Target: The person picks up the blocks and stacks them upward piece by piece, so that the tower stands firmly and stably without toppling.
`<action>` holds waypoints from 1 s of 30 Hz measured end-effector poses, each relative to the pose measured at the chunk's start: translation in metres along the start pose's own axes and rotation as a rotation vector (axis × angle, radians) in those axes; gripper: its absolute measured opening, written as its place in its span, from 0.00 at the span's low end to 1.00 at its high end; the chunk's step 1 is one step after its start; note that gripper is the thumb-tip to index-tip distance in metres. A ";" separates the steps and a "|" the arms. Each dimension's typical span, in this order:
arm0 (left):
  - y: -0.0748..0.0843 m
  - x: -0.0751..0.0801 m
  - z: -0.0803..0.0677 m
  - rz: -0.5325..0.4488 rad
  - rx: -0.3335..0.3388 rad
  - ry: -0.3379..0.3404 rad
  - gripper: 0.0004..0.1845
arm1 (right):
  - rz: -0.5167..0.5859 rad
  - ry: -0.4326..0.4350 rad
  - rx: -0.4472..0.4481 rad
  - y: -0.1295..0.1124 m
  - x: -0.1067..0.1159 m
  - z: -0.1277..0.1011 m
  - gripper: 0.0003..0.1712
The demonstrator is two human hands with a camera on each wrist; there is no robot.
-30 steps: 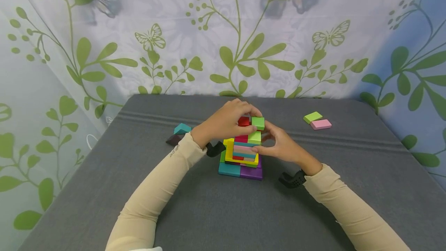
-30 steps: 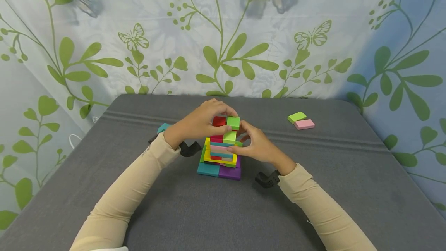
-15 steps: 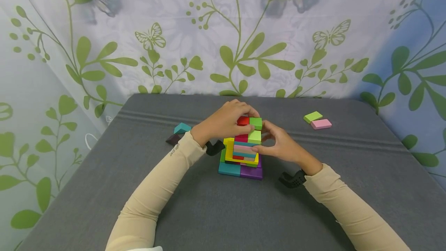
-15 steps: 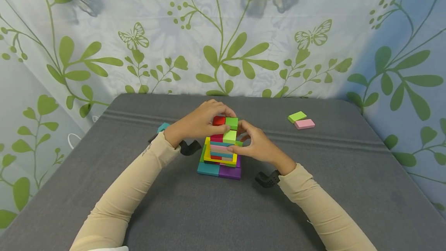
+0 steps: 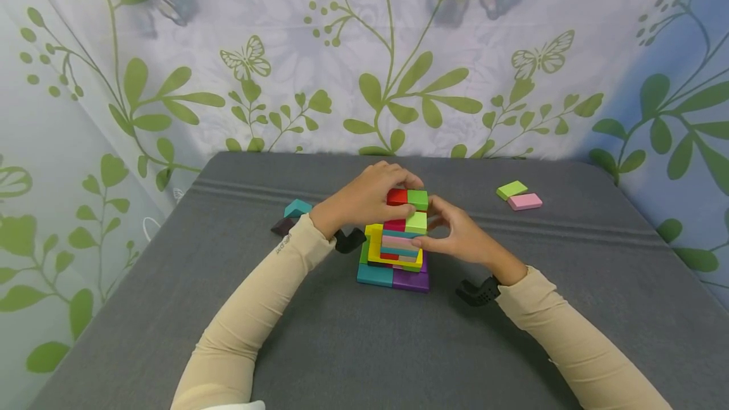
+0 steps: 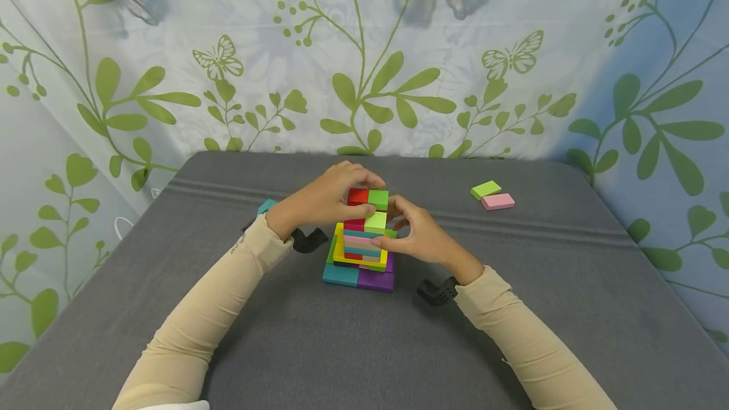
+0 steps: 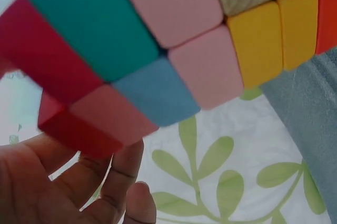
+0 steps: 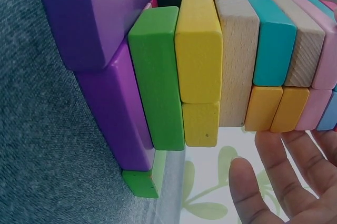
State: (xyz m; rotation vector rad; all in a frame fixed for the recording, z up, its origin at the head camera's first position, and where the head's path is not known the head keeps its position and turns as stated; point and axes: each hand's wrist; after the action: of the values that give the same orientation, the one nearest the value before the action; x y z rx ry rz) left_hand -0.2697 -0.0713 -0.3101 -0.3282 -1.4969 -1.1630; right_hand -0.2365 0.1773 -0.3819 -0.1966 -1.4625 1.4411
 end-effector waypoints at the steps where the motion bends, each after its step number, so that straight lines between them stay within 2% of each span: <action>1: -0.001 0.001 -0.002 -0.010 -0.003 0.001 0.26 | 0.002 0.000 -0.002 0.000 0.000 0.000 0.37; 4: -0.005 0.006 -0.010 -0.076 -0.010 0.019 0.30 | 0.010 0.001 -0.007 0.000 0.000 0.001 0.36; 9: -0.019 0.014 -0.030 -0.211 -0.024 0.088 0.26 | 0.013 0.005 -0.022 -0.001 -0.001 0.001 0.36; 12: -0.032 0.015 -0.044 -0.221 -0.008 0.109 0.23 | 0.005 0.006 -0.030 0.000 -0.001 0.001 0.36; 16: -0.052 0.013 -0.062 -0.183 0.047 0.096 0.20 | 0.001 0.006 -0.024 0.000 -0.001 0.000 0.37; 24: -0.095 0.009 -0.100 -0.048 0.268 -0.016 0.20 | -0.005 0.009 -0.026 0.001 -0.001 -0.001 0.35; 27: -0.103 0.013 -0.109 -0.020 0.353 -0.058 0.20 | -0.004 0.003 -0.029 0.001 -0.001 0.000 0.35; 30: -0.104 0.016 -0.115 0.012 0.434 -0.096 0.20 | 0.003 -0.002 -0.032 0.000 -0.001 0.000 0.36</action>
State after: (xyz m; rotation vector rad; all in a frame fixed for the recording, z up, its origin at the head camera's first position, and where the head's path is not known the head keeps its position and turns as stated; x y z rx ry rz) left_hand -0.2842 -0.2179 -0.3620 -0.0956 -1.7810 -0.7923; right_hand -0.2363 0.1762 -0.3829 -0.2172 -1.4882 1.4208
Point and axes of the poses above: each hand's wrist, its own z-axis towards the middle knuckle, its own x-axis out of the back of the hand, y = z × x, and after that the axes turned 5 degrees about -y, right-handed
